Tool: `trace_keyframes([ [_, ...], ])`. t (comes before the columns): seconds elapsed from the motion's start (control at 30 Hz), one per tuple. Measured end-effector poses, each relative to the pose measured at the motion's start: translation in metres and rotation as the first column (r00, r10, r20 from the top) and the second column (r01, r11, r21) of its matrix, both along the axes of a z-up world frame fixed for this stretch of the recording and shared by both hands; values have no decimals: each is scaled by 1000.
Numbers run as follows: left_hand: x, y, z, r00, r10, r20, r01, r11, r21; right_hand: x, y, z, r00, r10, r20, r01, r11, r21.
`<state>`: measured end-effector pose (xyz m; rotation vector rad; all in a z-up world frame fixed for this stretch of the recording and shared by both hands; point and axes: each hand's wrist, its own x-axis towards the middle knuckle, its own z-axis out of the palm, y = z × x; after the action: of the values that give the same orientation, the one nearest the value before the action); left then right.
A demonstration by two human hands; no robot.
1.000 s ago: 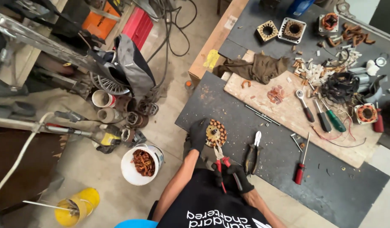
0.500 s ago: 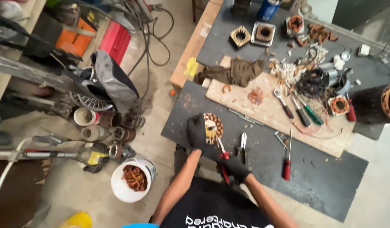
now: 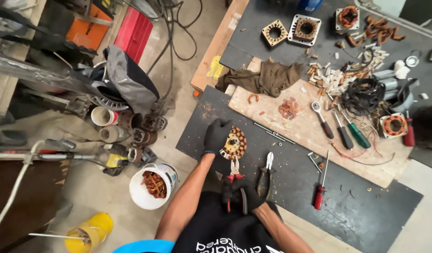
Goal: Disassembling copper windings from a motor stator using pliers and a prying tool
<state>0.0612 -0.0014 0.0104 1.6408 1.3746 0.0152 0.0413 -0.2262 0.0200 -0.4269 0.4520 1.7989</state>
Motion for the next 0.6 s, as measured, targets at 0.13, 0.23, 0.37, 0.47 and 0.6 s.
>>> trace_keyframes([
  [0.13,12,10,12,999,-15,-44,11,995,-103,-5,8,-7,990,-92,-110,103,989,102],
  [0.23,12,14,-2,995,-85,-43,81,992,-99,-4,8,2,984,-92,-153,107,990,91],
  [0.37,18,20,42,976,-211,43,215,969,-122,1,14,13,991,-32,-130,32,999,-1],
  [0.47,17,27,34,967,-245,68,253,953,-169,4,25,26,995,12,-100,-19,997,-68],
  [0.6,12,28,44,956,-291,42,294,941,-167,20,21,48,996,67,-59,-75,986,-147],
])
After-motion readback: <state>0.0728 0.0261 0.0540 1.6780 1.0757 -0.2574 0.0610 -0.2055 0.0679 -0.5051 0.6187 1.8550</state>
